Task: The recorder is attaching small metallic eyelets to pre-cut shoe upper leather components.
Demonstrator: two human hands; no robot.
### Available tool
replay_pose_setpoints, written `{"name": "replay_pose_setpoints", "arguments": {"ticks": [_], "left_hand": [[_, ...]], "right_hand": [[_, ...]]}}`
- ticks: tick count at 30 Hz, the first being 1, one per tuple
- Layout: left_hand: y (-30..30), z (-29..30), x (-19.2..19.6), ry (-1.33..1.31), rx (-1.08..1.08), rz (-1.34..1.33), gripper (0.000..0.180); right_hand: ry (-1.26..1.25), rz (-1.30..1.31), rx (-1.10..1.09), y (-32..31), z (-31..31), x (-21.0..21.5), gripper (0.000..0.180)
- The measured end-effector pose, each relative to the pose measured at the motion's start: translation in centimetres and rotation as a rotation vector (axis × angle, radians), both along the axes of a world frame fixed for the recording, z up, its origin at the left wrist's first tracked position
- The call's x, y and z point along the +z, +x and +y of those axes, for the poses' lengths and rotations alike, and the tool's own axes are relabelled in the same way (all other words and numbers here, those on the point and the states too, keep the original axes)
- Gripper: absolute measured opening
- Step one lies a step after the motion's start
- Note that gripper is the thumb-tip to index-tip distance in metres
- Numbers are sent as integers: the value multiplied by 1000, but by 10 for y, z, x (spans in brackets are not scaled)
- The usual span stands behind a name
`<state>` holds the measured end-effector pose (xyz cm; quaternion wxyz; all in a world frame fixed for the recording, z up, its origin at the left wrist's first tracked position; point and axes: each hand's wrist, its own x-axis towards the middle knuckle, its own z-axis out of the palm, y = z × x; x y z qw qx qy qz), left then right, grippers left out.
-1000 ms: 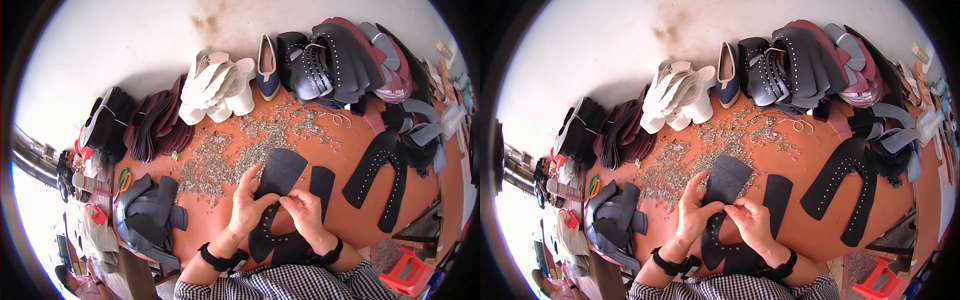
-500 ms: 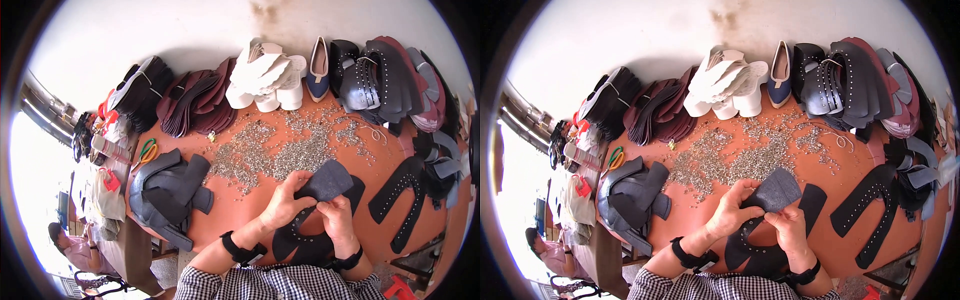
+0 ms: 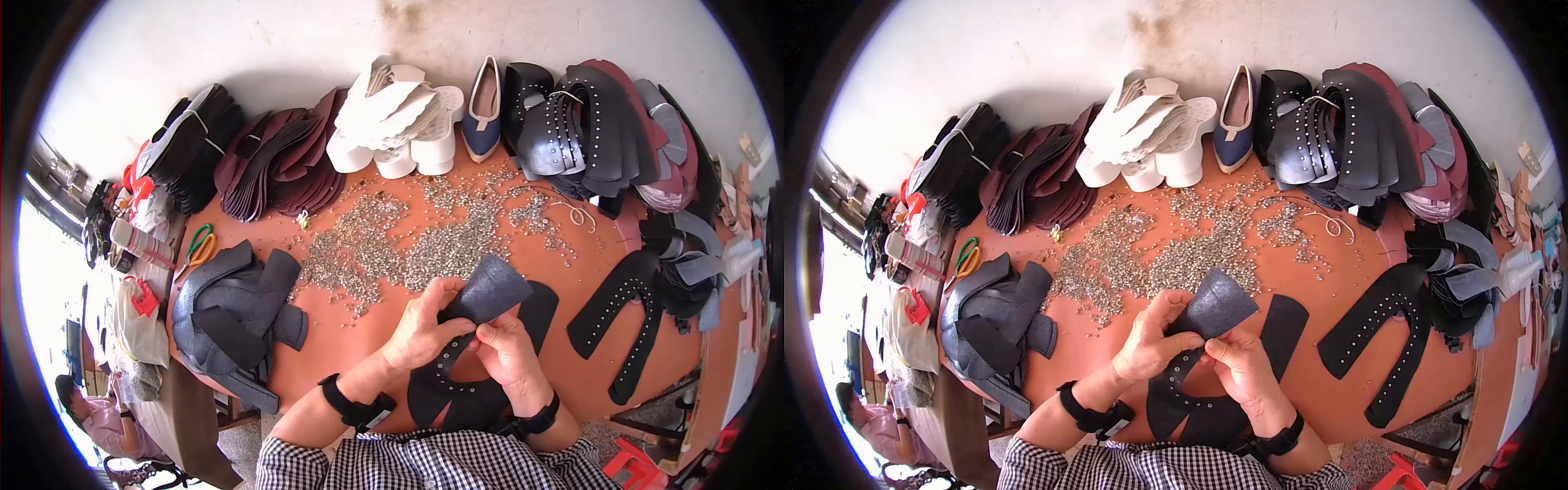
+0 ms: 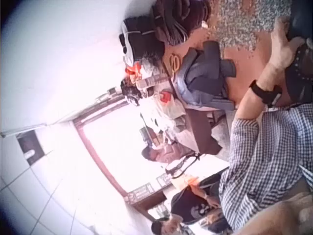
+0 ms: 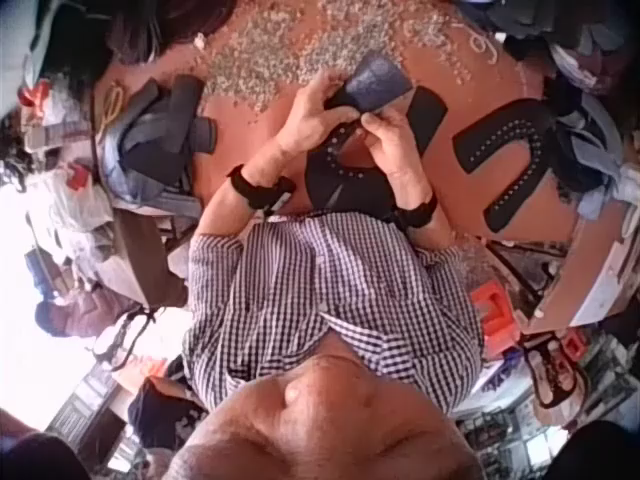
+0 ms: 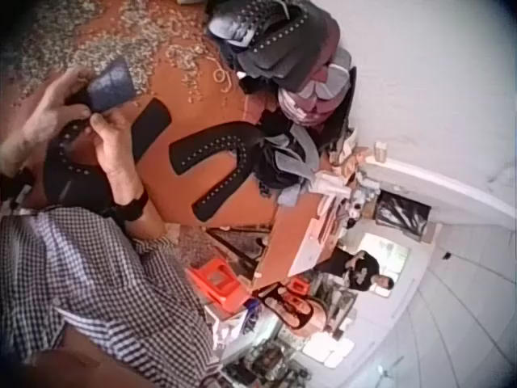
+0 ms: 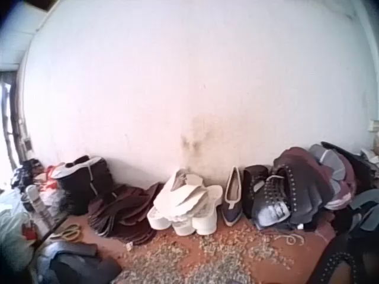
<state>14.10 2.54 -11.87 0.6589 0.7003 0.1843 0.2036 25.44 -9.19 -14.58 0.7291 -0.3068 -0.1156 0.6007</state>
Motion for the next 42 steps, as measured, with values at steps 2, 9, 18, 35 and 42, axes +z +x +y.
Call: {"name": "replay_pose_setpoints", "arguments": {"ticks": [2, 9, 18, 35, 42], "left_hand": [[4, -5, -8, -35, 123, -91, 45], [0, -10, 6, 215, 94, -19, 50], [-107, 81, 15, 415, 530, 480, 11], [-129, 83, -24, 955, 402, 788, 11], [-75, 37, 20, 614, 443, 320, 13]], "right_hand": [[-54, -85, -74, -2, 1, 6, 14], [-67, -288, -162, -9, 5, 12, 27], [-46, -147, -287, -3, 2, 12, 22], [-117, -242, -304, -8, 3, 2, 5], [-97, -282, -310, -8, 4, 9, 6]]}}
